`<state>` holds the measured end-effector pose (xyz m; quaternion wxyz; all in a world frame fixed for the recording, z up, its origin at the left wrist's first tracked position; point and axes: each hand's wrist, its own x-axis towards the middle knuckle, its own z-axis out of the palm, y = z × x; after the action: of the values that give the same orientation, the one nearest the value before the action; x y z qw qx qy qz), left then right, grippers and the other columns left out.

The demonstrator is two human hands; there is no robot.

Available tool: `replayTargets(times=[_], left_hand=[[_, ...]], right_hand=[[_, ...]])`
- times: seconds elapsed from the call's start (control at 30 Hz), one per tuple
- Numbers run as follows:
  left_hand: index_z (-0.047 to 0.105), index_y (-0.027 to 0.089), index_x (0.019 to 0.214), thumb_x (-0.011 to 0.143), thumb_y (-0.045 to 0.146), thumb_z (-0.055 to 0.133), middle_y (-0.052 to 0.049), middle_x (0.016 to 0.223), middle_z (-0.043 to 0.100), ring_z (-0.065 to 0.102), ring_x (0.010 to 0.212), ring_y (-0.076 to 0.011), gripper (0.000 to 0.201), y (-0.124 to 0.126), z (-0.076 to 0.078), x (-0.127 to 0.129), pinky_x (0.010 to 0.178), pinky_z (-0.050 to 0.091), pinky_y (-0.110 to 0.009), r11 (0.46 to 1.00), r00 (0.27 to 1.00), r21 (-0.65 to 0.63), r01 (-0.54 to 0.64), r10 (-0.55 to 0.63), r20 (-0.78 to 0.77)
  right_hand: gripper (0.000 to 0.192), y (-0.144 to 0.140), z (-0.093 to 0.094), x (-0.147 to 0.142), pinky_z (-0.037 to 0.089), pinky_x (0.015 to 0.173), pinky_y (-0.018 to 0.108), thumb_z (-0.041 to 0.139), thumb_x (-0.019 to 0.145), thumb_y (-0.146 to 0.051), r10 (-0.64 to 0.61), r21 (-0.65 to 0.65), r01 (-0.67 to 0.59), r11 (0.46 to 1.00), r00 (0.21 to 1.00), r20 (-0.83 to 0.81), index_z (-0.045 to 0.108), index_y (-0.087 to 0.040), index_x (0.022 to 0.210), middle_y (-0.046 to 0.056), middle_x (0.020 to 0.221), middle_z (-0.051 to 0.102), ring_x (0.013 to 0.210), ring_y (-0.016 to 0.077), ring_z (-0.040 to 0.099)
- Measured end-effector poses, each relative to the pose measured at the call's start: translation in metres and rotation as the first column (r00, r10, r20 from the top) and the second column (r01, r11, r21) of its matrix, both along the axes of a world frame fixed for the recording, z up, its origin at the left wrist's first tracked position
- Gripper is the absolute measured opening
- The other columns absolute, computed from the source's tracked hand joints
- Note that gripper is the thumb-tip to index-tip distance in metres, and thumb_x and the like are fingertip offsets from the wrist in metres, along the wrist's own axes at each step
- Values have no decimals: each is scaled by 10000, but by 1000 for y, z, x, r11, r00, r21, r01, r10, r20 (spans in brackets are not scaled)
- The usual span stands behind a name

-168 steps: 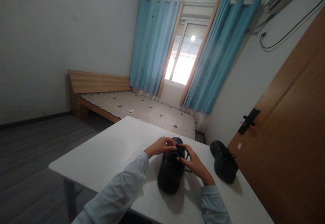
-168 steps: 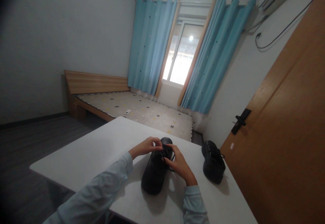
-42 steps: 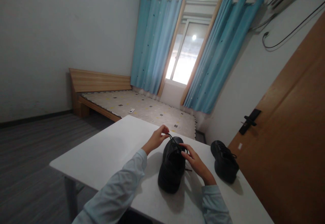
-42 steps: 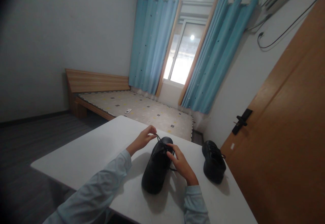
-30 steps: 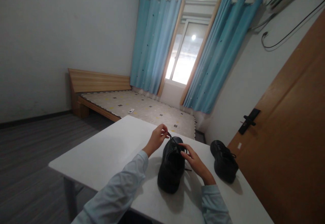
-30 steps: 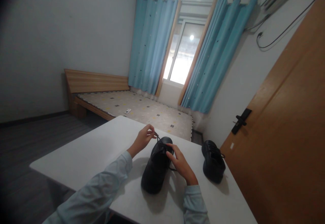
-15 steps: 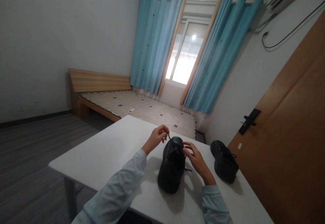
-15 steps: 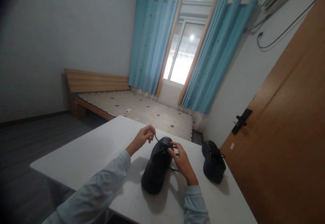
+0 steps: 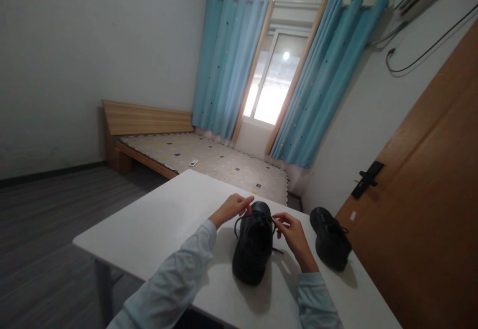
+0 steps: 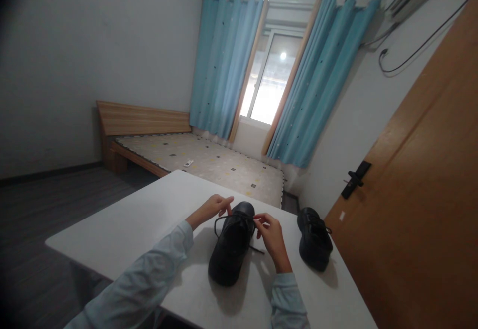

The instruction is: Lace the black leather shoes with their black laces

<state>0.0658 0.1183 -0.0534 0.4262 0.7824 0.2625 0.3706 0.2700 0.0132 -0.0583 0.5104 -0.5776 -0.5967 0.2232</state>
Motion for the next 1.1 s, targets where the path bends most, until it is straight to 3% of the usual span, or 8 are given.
replayTargets(times=[0.2, 0.43, 0.6, 0.83, 1.1], left_hand=[[716, 149, 636, 855, 508, 422, -15, 650, 582, 508, 635, -114, 513, -7, 7, -2, 668, 400, -207, 966, 978, 153, 208, -206, -33], [689, 140, 795, 811, 403, 532, -40, 798, 650, 575, 779, -158, 306, 2, -3, 4, 683, 454, -228, 988, 998, 143, 55, -58, 12], [669, 195, 1005, 786, 301, 578, -56, 1060, 661, 582, 998, -188, 260, 0, -7, 3, 852, 464, -291, 978, 981, 90, 189, -191, 18], [680, 226, 1035, 779, 199, 575, -40, 1053, 687, 617, 977, -197, 278, -1, -7, 3, 903, 439, -298, 959, 976, 187, 216, -206, -70], [677, 211, 1034, 777, 142, 551, -46, 1069, 679, 611, 993, -196, 294, -1, -7, 4, 887, 449, -290, 961, 974, 168, 222, -210, -83]], right_hand=[[384, 3, -3, 1, 467, 502, 287, 668, 670, -520, 31, -14, -30, 999, 999, 32, 665, -150, 774, 55, 707, 649, 543, 153, 552], [387, 5, -4, -4, 458, 511, 284, 641, 685, -543, 0, 1, 0, 1000, 999, 41, 631, -157, 705, 38, 664, 624, 557, 157, 546], [408, 8, -9, -7, 473, 513, 292, 636, 670, -575, -27, 29, 27, 999, 999, 19, 617, -167, 695, 42, 678, 620, 594, 176, 560], [370, 10, -11, -8, 460, 573, 310, 605, 708, -549, -71, 77, 66, 995, 996, 56, 597, -179, 707, 60, 726, 626, 678, 210, 570], [307, 10, -9, -13, 435, 604, 297, 598, 740, -478, -117, 127, 114, 985, 993, 22, 582, -175, 694, 43, 689, 605, 689, 198, 558]])
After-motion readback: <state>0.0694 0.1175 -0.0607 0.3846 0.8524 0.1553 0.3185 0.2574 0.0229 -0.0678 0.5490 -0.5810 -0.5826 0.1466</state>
